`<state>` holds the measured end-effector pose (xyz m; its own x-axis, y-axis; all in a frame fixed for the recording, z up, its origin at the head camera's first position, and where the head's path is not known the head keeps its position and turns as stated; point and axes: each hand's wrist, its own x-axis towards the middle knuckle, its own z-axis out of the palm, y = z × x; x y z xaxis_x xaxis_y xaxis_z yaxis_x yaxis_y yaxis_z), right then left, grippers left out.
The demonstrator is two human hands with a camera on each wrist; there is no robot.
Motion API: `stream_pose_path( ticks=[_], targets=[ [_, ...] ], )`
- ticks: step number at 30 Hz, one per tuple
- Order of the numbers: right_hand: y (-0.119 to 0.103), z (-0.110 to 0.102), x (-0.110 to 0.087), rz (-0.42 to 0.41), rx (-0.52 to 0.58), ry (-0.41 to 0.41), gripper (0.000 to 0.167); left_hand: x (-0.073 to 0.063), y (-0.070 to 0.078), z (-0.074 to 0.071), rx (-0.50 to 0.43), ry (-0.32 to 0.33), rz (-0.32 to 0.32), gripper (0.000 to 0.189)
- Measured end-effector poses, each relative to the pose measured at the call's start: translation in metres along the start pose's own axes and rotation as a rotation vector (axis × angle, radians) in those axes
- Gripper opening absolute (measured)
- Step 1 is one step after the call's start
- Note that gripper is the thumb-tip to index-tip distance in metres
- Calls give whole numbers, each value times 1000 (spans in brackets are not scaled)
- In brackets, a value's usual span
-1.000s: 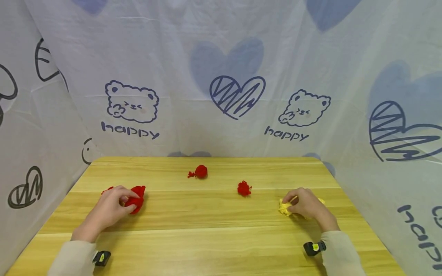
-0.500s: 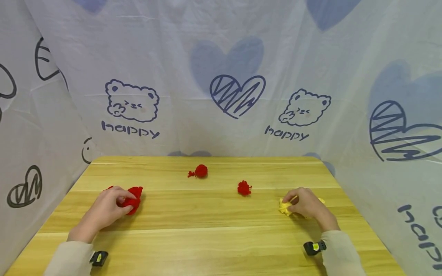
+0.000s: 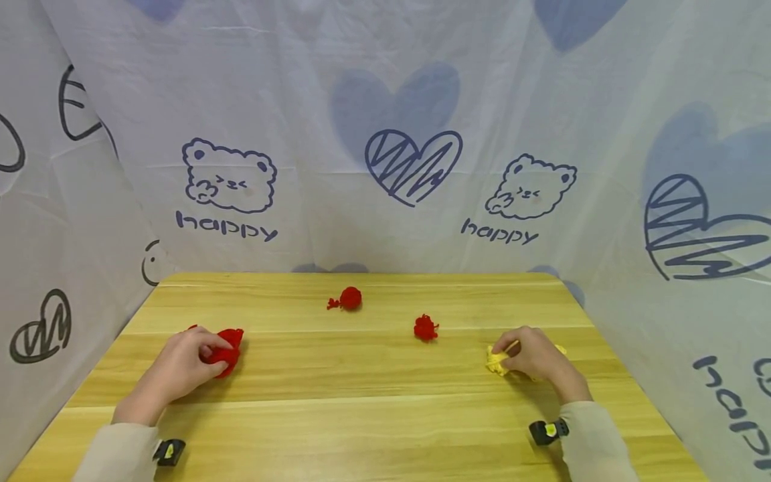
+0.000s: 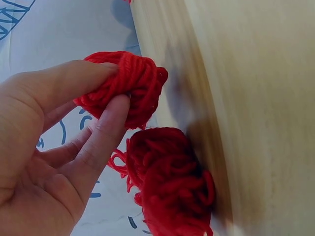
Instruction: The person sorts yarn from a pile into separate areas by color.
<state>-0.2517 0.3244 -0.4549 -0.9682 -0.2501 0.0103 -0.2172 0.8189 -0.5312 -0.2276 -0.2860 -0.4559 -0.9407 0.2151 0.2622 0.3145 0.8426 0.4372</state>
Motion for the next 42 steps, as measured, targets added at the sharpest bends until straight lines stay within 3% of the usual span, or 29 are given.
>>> stream_pose_path(
  ticks=[23, 36, 42],
  targets=[
    [-2, -1, 0, -5, 1, -5, 21, -5, -10, -1, 22, -53, 11, 25],
    [0, -1, 0, 1, 1, -9, 20, -7, -7, -4, 36, -59, 5, 27],
    [-1, -1, 0, 0, 7, -7, 21, -3, -1, -13, 11, -55, -11, 28]
  ],
)
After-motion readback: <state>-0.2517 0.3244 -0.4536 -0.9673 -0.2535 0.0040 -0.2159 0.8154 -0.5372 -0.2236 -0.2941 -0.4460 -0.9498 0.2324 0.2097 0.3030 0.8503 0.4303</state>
